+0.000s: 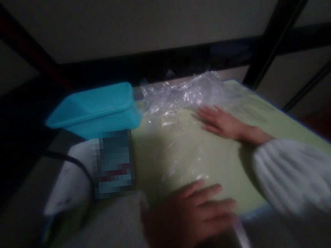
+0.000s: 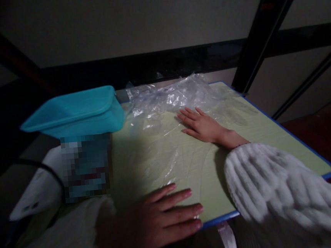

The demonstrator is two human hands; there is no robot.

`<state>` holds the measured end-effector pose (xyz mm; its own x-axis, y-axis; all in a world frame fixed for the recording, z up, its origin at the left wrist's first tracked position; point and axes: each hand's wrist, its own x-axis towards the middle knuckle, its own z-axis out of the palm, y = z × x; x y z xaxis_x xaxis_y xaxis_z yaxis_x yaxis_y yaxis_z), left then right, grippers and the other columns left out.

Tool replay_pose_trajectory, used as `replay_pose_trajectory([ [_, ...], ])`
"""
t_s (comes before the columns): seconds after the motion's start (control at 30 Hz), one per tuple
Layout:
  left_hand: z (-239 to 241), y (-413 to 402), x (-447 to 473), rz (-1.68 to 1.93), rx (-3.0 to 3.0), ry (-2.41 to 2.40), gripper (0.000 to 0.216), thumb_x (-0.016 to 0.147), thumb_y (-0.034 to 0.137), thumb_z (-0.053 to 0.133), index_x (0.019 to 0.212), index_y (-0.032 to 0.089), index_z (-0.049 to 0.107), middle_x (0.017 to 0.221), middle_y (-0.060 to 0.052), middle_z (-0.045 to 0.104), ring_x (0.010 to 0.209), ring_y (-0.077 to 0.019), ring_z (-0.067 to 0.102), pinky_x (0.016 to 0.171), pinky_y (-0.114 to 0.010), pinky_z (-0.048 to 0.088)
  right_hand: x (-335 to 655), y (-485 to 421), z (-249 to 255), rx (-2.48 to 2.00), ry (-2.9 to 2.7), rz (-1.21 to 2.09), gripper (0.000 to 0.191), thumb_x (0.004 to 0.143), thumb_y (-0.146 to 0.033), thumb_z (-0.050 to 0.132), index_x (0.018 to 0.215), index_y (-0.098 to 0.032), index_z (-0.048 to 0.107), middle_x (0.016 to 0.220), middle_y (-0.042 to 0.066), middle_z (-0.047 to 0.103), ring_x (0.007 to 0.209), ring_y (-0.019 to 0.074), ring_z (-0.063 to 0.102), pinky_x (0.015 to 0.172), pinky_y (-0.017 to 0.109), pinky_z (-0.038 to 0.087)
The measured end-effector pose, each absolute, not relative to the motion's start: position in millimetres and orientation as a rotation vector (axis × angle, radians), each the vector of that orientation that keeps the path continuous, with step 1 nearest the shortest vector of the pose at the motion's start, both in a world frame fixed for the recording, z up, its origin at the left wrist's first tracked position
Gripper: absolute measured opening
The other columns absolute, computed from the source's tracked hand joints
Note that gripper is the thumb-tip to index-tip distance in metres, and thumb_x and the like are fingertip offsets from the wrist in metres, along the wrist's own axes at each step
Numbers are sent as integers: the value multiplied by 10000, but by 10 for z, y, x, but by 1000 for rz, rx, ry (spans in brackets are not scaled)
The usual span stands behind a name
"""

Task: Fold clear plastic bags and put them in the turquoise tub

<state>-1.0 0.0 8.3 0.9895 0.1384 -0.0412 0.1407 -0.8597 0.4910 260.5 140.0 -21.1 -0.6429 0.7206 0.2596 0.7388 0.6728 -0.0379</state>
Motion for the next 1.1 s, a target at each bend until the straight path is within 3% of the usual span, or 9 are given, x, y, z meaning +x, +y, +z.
replay_pose_trajectory([
  [0.47,58,21,-34,56,2658,151,659,797,381,509,1411,197,355,1500,-21,338,1423,-295,168,1148,-556,120,2626,1339,-128,-1243,-2535,-210,505,949,-375,351,1391,-136,409,1444,142,410,1352,281,341,1118,550,203],
  [0.63,118,35,-31,104,2748,55,612,843,405,459,1407,189,365,1461,-46,405,1383,-271,294,1148,-490,204,2605,1286,-51,-1186,-2507,-221,476,956,-347,324,1386,-167,423,1421,119,449,1327,280,385,1107,565,230],
  [0.83,-12,15,-38,411,2857,-8,548,920,469,341,1400,205,361,1487,-72,353,1270,-255,473,1128,-435,278,2544,1231,-14,-1124,-2539,-231,454,968,-350,307,1344,-154,469,1369,127,509,1291,261,440,1098,559,249],
  [1.1,-127,-122,-17,659,2856,355,438,935,267,378,1363,183,348,1371,-43,523,1237,-142,497,1122,-332,322,2458,1172,-28,-1008,-2615,-78,432,961,-355,366,1347,-191,469,1355,112,528,1260,259,476,1091,563,260],
])
